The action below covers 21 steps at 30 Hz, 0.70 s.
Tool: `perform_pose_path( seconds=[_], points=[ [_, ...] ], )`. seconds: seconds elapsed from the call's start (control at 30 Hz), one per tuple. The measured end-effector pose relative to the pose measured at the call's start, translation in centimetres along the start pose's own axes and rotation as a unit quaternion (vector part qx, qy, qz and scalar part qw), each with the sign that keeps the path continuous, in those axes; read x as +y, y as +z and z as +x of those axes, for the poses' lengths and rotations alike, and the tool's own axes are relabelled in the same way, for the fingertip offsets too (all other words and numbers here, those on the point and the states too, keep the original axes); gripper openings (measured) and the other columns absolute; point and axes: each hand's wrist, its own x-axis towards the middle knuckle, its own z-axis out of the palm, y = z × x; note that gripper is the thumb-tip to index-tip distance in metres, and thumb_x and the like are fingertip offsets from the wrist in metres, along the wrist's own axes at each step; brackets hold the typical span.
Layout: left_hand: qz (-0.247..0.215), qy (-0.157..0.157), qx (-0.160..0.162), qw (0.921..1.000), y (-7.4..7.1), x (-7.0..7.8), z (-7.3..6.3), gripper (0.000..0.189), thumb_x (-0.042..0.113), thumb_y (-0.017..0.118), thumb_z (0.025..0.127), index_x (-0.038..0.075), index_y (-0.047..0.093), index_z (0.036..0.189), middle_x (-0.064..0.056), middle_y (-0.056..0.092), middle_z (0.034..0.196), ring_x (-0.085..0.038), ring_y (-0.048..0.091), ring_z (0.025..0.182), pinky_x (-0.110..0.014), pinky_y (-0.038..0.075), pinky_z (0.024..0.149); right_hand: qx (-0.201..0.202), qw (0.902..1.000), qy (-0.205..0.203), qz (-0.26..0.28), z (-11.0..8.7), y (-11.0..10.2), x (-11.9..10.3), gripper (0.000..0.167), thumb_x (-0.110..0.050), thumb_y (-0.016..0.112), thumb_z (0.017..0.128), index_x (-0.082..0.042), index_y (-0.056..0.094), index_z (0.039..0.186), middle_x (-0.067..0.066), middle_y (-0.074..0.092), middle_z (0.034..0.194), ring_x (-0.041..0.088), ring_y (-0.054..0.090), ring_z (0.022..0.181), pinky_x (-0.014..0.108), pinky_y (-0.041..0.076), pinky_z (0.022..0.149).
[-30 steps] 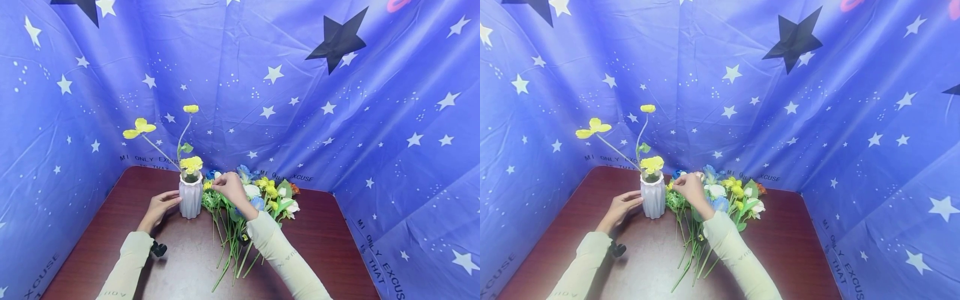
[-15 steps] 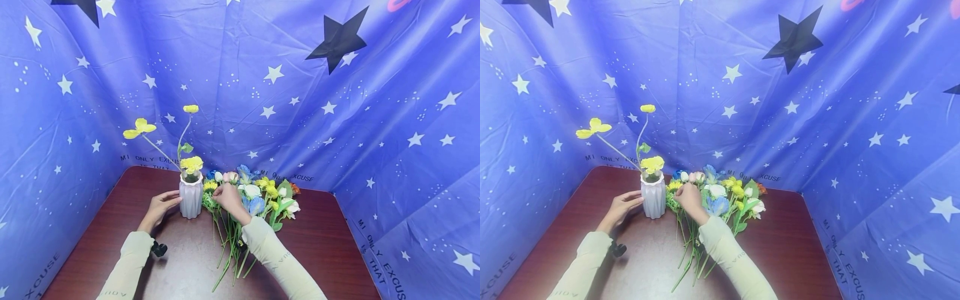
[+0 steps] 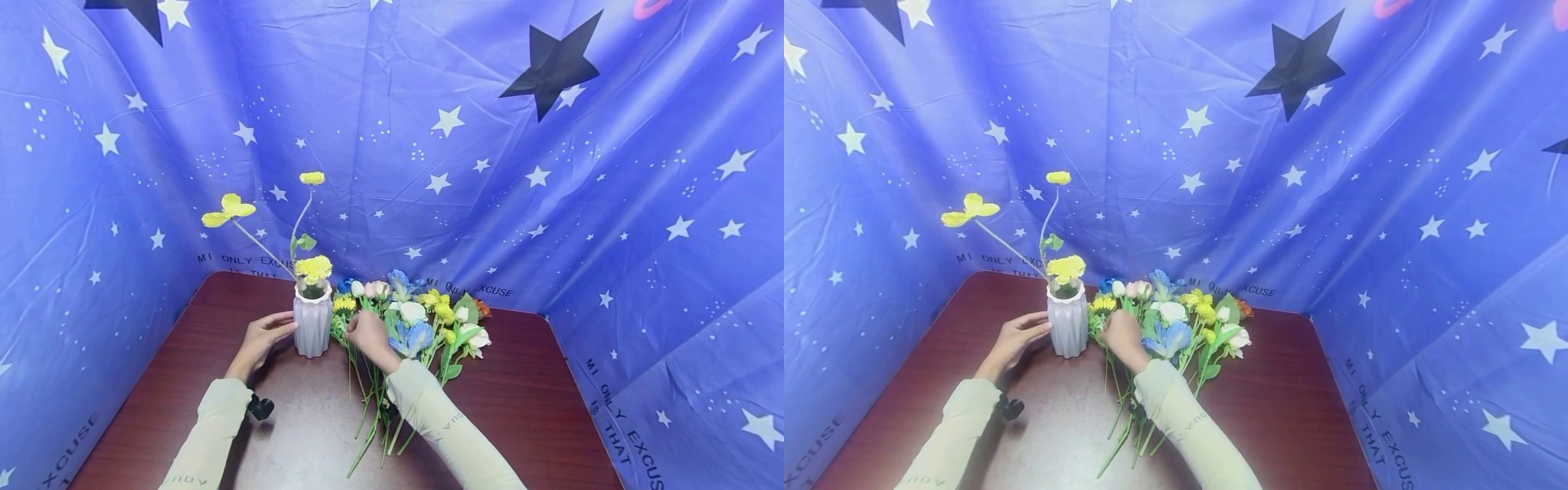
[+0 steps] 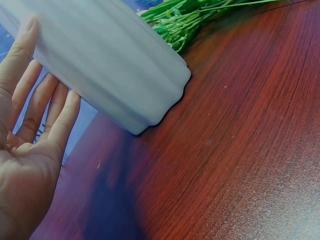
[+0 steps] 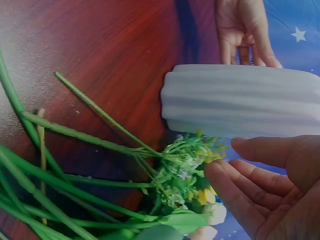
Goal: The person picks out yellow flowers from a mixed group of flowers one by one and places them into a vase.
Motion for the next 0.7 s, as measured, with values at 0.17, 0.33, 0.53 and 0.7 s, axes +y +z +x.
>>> perform_pose_path(
  seconds=[0.17, 0.33, 0.53, 0.7],
  points=[
    [-0.001, -0.001, -0.001, 1.0000, 0.0, 0.0, 0.0, 0.028, 0.000, 0.073, 0.092, 0.005, 0.070, 0.119, 0.012, 0.074, 0.091, -0.004, 0.071, 0.092, -0.027, 0.061, 0.093, -0.006, 0.9997, 0.022, -0.013, -0.2, 0.7, 0.1, 0.025, -0.011, 0.088, 0.074, -0.008, 0.067, 0.062, -0.003, 0.061, 0.059, 0.012, 0.052, 0.056, 0.025, 0.043, 0.050],
    [-0.002, 0.002, -0.001, 1.0000, 0.0, -0.1, 0.0, 0.027, 0.001, 0.075, 0.091, 0.009, 0.071, 0.116, 0.012, 0.074, 0.091, -0.004, 0.071, 0.092, -0.024, 0.061, 0.089, -0.017, 0.9991, 0.037, -0.014, -0.4, 1.5, 0.3, 0.030, -0.013, 0.091, 0.073, -0.010, 0.064, 0.059, -0.005, 0.055, 0.056, 0.011, 0.048, 0.052, 0.024, 0.039, 0.046],
    [-0.002, -0.005, 0.004, 1.0000, 0.1, -0.1, 0.0, 0.026, -0.002, 0.071, 0.093, 0.009, 0.071, 0.117, 0.013, 0.074, 0.091, -0.003, 0.071, 0.092, -0.027, 0.061, 0.092, -0.010, 0.9989, 0.029, -0.035, -0.8, 2.4, 0.8, 0.047, -0.014, 0.091, 0.074, -0.015, 0.050, 0.052, -0.008, 0.042, 0.048, 0.009, 0.041, 0.045, 0.021, 0.035, 0.043],
    [-0.005, 0.001, 0.002, 1.0000, 0.1, -0.1, 0.0, 0.027, -0.001, 0.073, 0.092, 0.008, 0.071, 0.116, 0.013, 0.074, 0.090, -0.003, 0.071, 0.090, -0.023, 0.061, 0.089, -0.014, 0.9976, 0.053, -0.044, -1.1, 3.4, 1.0, 0.052, -0.015, 0.091, 0.073, -0.019, 0.044, 0.051, -0.008, 0.043, 0.048, 0.010, 0.042, 0.045, 0.023, 0.035, 0.040]
  ],
)
